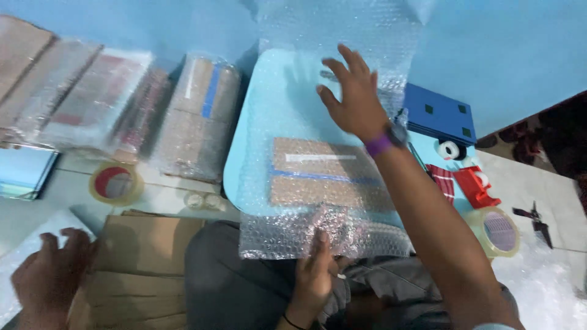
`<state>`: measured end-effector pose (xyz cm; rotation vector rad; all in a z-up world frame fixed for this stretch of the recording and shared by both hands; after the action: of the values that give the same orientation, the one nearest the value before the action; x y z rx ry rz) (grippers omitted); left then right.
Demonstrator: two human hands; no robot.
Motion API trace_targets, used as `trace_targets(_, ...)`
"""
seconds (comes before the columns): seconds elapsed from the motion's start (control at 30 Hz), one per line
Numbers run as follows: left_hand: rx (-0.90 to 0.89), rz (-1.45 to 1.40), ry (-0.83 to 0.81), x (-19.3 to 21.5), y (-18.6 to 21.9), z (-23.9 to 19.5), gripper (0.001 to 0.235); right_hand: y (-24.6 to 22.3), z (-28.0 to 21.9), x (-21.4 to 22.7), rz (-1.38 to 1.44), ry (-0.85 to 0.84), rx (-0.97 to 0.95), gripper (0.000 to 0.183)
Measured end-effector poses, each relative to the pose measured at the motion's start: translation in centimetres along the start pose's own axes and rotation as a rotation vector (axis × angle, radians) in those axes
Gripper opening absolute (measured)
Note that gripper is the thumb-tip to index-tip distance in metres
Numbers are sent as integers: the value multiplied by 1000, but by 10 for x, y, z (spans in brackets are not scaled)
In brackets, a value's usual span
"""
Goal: The person wraps a small cardboard box in bubble wrap and secures it with tape. They fold the bubble wrap around the box, use a tape dispenser to seal the edges, and place the finished package aside.
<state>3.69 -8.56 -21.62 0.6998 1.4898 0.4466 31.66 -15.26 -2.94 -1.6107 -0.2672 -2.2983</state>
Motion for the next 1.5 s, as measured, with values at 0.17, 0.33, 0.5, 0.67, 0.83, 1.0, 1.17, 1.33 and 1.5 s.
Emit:
trace_targets(0.17, 67, -529, -84, -21, 27, 6, 50, -27, -147, 109, 111, 158, 3, 45)
trace_targets(0.33, 106, -558, 23, -30, 45, 10, 25, -9, -312, 83, 296, 145, -592, 20)
trace_targets(0.5, -8, -468, 89, -41, 62, 20, 46, -45, -342, 58, 459, -260, -705, 32)
trace_targets(0.67, -42, -544, 83, -62, 77, 24, 42, -64, -300, 50, 201, -43, 100, 52)
trace_targets(0.83, 29, -585, 283, -75, 76, 53, 31, -29, -270, 4, 71, -249, 78, 40)
trace_targets(1.0, -21, -589, 290, -76, 91, 62, 27, -4, -256, -37, 84, -349, 13, 42)
trace_targets(1.17, -38, -592, 283, -71, 97, 60, 31, -18, -257, -4, -16, -389, 9, 45)
trace_targets(1.33, -31, -600, 84, -65, 118, 43, 46, -40, -290, 64, -276, -77, 96, 69)
trace_targets(1.5, -31, -588, -148, -56, 133, 18, 68, -46, -364, 117, -472, -52, 89, 81)
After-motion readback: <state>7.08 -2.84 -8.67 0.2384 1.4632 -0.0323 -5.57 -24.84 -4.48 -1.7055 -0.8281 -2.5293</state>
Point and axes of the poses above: each hand's wrist, its own z-axis towards the middle knuckle, its own x-axis out of the back of the hand, y = z × x, the point moved 1 cm from there along z, towards the middle knuckle, and after that the axes turned 4 degrees about -z, right-handed, at the moved point
